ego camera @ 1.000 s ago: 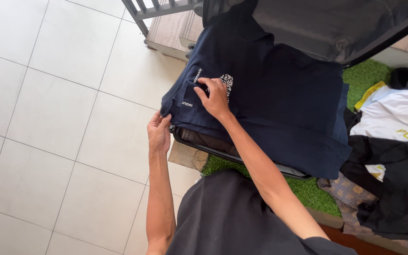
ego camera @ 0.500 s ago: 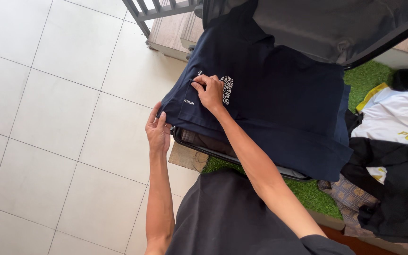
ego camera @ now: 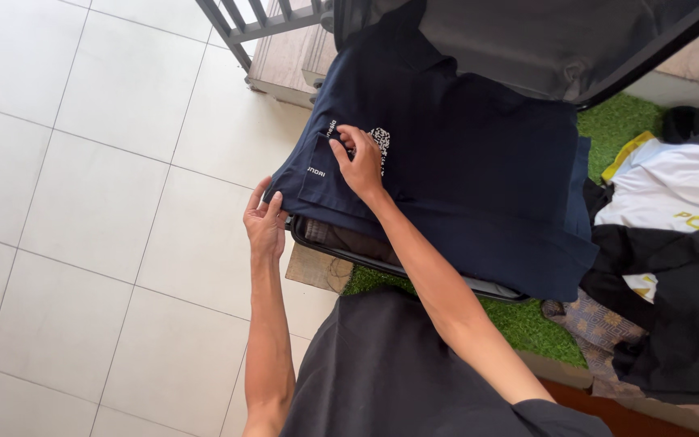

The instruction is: The person folds a blue shirt and places it into an open suitcase already containing other folded garments.

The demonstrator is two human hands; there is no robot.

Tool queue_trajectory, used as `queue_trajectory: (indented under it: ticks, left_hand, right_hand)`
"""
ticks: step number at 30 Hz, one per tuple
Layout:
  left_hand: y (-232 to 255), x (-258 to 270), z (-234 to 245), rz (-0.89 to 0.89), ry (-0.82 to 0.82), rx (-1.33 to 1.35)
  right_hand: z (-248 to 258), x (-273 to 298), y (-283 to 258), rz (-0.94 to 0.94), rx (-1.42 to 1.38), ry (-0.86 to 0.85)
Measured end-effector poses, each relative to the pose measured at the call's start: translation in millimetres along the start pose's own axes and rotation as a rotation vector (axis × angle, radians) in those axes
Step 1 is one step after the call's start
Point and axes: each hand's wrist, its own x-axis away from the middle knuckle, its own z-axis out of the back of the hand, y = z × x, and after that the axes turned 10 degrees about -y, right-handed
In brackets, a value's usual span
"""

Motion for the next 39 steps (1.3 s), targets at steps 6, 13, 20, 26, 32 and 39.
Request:
queue_trajectory:
  ticks: [6,13,20,26,32,39]
  left_hand:
    - [-1.7,1.9,17.1,-0.002,-0.229,-0.079]
    - [-10.7,-1.4,25.3,-0.028,-0.103,-0.114]
    - [-18.7,-6.5,10.4,-0.182,0.098,-0.827]
    - [-12.1,-22.9,-22.3,-0.017,0.009,-0.888]
    - [-10.7,-20.0,-60.1,-0.314,-0.130,-1.456]
    - [-7.2,-18.4,-86.7,-0.223,-0.380,-1.598]
  right_hand:
    - [43.2,45.9,10.2,-0.124,0.201,-0.058]
    - [94.3,78.9,39.9,-0.194,0.241,-0.265]
    - [147.4,136.3,46.3,-0.227,0.190,0.019]
    - [216.9,206.8,42.1,-0.277,0.316,0.438]
    - [254.5,242.3,44.3,-0.362,0.265,0.663]
    - [268.4,226.5,51.2,-0.365,0.321,0.722]
